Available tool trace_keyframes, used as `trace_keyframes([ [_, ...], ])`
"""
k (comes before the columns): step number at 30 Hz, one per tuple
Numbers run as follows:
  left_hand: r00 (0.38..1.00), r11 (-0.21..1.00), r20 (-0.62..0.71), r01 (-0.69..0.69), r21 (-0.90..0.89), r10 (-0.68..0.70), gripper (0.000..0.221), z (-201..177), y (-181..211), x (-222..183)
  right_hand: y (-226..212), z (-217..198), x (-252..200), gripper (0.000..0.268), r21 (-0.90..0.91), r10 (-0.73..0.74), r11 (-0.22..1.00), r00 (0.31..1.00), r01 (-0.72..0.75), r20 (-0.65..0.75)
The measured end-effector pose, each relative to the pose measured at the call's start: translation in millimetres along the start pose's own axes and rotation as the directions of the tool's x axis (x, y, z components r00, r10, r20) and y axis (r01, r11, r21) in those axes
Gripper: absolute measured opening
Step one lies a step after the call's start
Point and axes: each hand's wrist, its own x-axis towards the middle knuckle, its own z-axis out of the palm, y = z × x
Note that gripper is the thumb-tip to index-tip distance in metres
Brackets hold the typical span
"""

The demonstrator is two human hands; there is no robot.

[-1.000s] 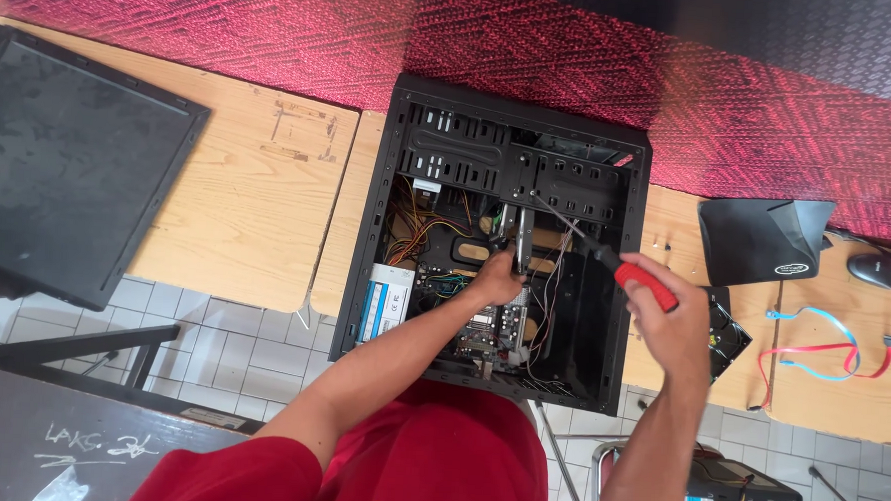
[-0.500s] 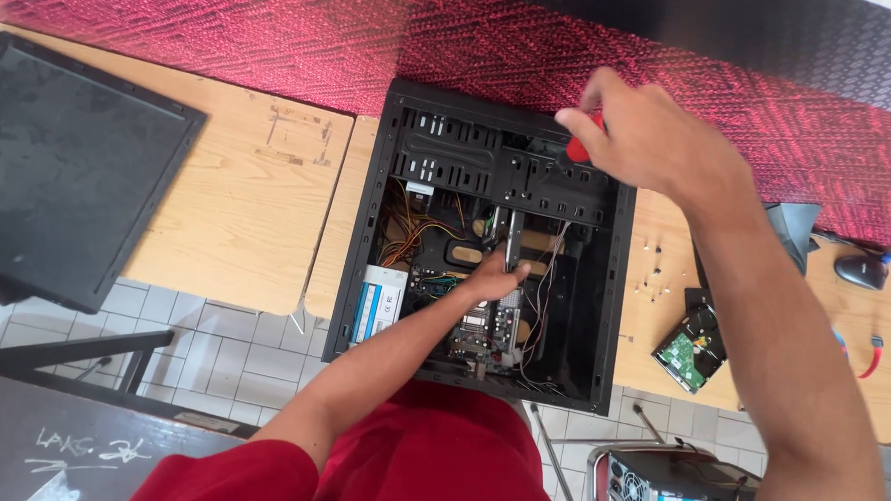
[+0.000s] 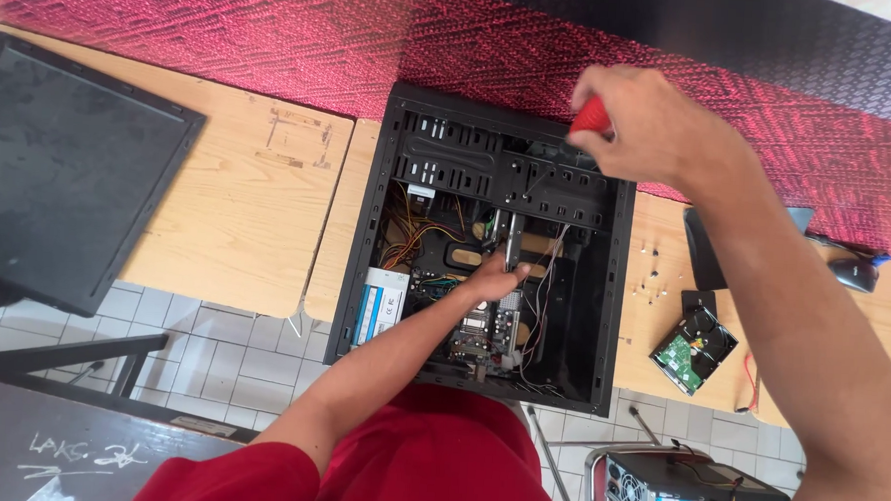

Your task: Connecting internal power cables and using a screwdriver to secure components inside a computer case.

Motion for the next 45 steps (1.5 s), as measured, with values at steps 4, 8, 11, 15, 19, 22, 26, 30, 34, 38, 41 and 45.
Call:
trace_keyframes([
  [4, 1.000, 1.000, 0.011, 0.015, 0.027, -0.015, 0.076, 0.2, -5.5, 7.0, -15.7, -3.3, 0.7, 0.035, -0.094, 0.199, 0.976, 0.980, -0.198, -0.001],
  [8, 1.000, 1.000, 0.003, 0.021, 0.020, -0.021, 0.079, 0.3, -2.7, 2.8, -21.1, -3.1, 3.3, 0.029, -0.026, 0.096, 0.995, 0.995, -0.095, 0.017],
  [11, 0.999, 0.999, 0.014, 0.042, 0.027, -0.042, 0.083, -2.2, 1.6, -2.5, -20.2, -3.8, 6.6, 0.031, -0.049, 0.103, 0.994, 0.994, -0.101, 0.035],
  [15, 0.999, 0.999, 0.010, 0.034, 0.033, -0.034, 0.074, -2.9, 2.2, -3.1, -46.6, -19.9, -0.8, 0.055, -0.125, 0.337, 0.938, 0.934, -0.322, 0.121],
  [19, 0.998, 0.997, 0.002, 0.058, 0.040, -0.058, 0.081, -3.0, 3.1, -1.2, -37.9, -17.3, 2.2, 0.029, -0.012, 0.117, 0.993, 0.981, -0.116, 0.153],
  [22, 1.000, 0.999, -0.003, 0.030, 0.030, -0.030, 0.074, -1.6, -0.1, -0.4, -43.0, -20.4, 0.6, 0.064, -0.060, 0.288, 0.958, 0.942, -0.282, 0.174],
  [26, 1.000, 0.999, 0.002, 0.017, 0.037, -0.018, 0.069, -2.2, 1.0, 0.9, -35.0, -21.5, 0.7, 0.036, -0.087, 0.272, 0.961, 0.952, -0.262, 0.139],
  [30, 0.997, 0.995, 0.007, 0.080, 0.060, -0.081, 0.082, -3.5, 2.9, -1.9, -16.6, -15.2, 5.5, 0.027, -0.088, 0.207, 0.977, 0.970, -0.197, 0.128],
  [34, 1.000, 1.000, 0.006, 0.012, 0.021, -0.012, 0.073, 0.2, -6.4, 9.2, 2.1, 0.4, 9.4, 0.048, -0.008, -0.041, 0.999, 0.999, 0.041, 0.002],
  [38, 1.000, 0.999, -0.010, 0.012, 0.043, -0.012, 0.070, -2.4, -4.7, 8.0, 10.4, 4.8, 11.6, 0.032, -0.145, 0.085, 0.986, 0.996, -0.084, 0.002],
  [41, 1.000, 0.999, -0.007, 0.017, 0.035, -0.017, 0.069, -1.9, 0.8, 1.5, 0.0, -0.9, 8.6, 0.030, -0.117, 0.091, 0.989, 0.996, -0.087, 0.027],
  [45, 1.000, 0.999, -0.012, 0.027, 0.032, -0.027, 0.068, -1.9, -1.3, 2.9, -6.0, -12.0, 0.4, 0.033, -0.049, 0.053, 0.998, 0.990, -0.047, 0.128],
])
